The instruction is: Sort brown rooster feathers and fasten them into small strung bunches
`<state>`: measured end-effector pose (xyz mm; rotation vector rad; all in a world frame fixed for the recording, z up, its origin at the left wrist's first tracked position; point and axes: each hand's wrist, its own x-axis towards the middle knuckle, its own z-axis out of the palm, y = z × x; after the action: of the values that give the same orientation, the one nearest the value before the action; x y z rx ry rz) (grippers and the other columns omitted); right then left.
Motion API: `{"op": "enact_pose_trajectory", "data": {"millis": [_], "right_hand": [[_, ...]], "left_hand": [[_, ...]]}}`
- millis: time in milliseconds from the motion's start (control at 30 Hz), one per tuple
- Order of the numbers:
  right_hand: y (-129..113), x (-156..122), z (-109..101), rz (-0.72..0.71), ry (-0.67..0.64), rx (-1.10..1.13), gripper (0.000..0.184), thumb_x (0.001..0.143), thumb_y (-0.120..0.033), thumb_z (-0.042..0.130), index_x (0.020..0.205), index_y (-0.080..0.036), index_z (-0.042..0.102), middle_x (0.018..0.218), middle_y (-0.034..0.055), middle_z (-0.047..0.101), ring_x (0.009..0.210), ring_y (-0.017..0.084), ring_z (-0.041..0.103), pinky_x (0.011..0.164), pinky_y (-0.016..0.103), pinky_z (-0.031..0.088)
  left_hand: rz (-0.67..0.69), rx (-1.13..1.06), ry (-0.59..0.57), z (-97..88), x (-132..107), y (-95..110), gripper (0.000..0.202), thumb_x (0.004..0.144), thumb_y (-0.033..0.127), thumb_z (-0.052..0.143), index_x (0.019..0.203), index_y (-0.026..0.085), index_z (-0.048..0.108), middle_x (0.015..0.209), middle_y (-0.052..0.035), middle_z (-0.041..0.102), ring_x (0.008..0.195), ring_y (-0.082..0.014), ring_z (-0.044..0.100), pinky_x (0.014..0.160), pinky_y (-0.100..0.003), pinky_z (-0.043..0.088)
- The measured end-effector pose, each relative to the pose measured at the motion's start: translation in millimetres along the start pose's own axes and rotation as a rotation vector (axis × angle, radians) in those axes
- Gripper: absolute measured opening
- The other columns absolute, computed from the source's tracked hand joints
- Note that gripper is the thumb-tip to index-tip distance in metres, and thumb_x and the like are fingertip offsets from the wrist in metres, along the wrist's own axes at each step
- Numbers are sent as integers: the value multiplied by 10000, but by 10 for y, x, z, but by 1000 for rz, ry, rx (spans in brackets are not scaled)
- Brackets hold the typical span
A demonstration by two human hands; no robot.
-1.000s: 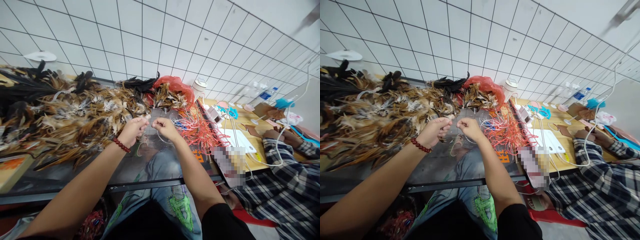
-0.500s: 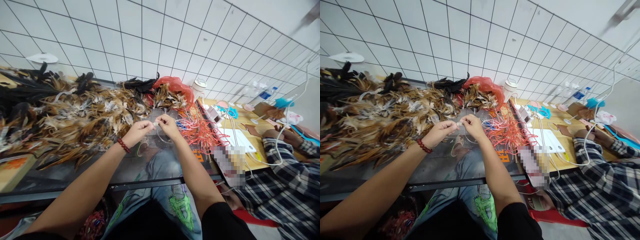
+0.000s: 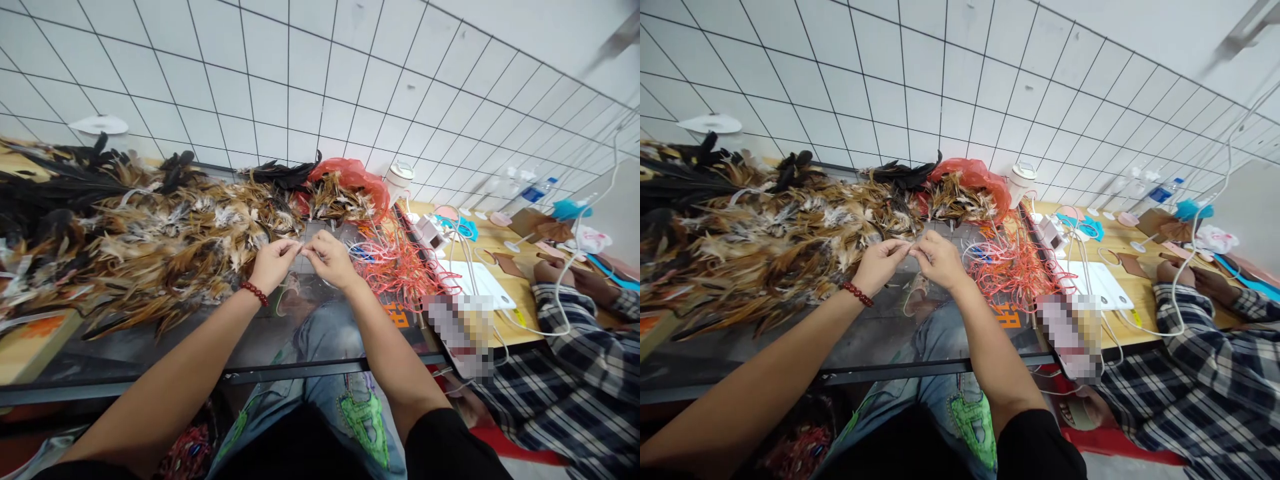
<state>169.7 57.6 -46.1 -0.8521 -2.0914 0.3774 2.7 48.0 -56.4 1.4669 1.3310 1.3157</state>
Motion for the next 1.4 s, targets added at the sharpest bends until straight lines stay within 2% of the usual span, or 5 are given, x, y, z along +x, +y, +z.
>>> {"op": "enact_pose_trajectory", "data": {"millis": [367,700,867,1200,1400], "right_hand": [[24,41,-15,161,83,234,202,847,-354,646,745,-182,676,874,35,551,828,138,521,746,276,435],[73,122,53,580,355,625,394,745,-568,652,846,-189,617,692,-36,540,554,80,398,544,231,356],[-89,76,178,568,71,665,427,573,-506,820,748,-185,600,672,-37,572,599,95,502,591,232,415],[-31,98,215,665,101,808,437,550,-559,796,683,-173,642,568,-53,553,502,65,406,524,228,329],[-19,96,151,671,169,803,441,581,-566,787,684,-179,602,520,-71,488,499,67,368,524,229,310]], "left_hand": [[151,5,-292,51,-145,151,191,725,346,671,665,184,752,789,-47,615,790,-176,560,773,-298,431],[-372,-712,-185,62,-144,197,309,612,334,839,731,102,672,586,55,422,454,-11,291,385,-145,174],[-433,-904,-55,65,-103,184,288,625,251,837,788,118,639,639,45,529,455,-14,391,374,-130,284],[-550,-937,-23,14,-86,240,41,782,151,652,818,138,668,670,6,604,472,-75,495,420,-198,421],[-514,-672,-30,34,-137,349,212,775,163,558,566,156,589,762,-51,627,738,-138,564,650,-232,467]]}}
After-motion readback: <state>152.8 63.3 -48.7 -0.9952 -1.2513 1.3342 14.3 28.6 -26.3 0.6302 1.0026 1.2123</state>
